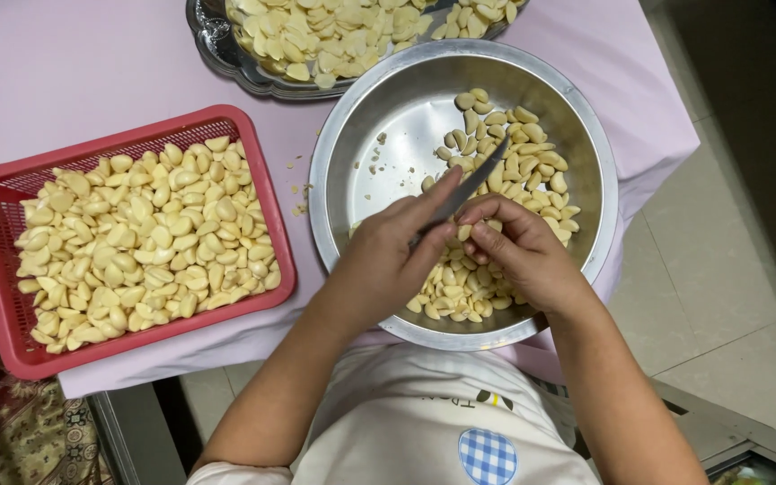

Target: Slicing peeled garlic cloves into thin pieces using a small knife over a metal bowl.

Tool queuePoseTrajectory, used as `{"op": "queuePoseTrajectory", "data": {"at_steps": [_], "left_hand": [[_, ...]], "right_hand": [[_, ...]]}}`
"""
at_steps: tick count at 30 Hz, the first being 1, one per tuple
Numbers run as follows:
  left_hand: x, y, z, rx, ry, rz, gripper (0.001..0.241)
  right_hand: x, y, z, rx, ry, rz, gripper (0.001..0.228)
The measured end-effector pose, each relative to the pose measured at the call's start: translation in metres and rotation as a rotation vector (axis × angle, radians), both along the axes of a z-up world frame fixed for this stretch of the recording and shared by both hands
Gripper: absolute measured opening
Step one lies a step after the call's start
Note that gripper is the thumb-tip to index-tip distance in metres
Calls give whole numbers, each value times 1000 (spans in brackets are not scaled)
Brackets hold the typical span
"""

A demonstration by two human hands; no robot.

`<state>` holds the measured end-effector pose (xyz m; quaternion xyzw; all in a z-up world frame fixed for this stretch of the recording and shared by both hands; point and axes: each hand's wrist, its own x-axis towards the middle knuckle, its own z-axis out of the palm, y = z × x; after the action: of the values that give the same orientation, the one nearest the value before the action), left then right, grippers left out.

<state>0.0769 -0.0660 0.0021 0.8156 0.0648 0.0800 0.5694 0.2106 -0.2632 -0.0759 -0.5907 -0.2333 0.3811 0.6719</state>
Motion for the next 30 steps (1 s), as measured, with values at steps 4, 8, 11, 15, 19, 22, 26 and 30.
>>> {"op": "queuePoseTrajectory", "data": {"at_steps": [4, 8, 11, 15, 19, 22, 26, 30], "left_hand": [[3, -6, 0, -14, -70, 1, 54], [1, -7, -2, -20, -83, -4, 52], [1, -7, -1, -26, -95, -1, 51], [2, -6, 5, -46, -145, 22, 48], [3, -7, 8, -58, -164, 41, 47], [4, -7, 8, -48, -186, 51, 45], [6, -5, 11, -39, -185, 63, 44], [8, -8, 0, 25, -170, 57, 44]], "right_hand": [[-2, 4, 14, 2, -137, 0, 18], [-4, 6, 19, 56, -209, -20, 18], [-6, 11, 23, 74, -263, -35, 18], [-10, 18, 31, 92, -330, -68, 16], [-12, 21, 30, 90, -378, -95, 17], [-13, 26, 28, 101, -390, -125, 18], [-18, 32, 15, 127, -257, -158, 16], [-28, 37, -7, 215, 230, -280, 20]]}}
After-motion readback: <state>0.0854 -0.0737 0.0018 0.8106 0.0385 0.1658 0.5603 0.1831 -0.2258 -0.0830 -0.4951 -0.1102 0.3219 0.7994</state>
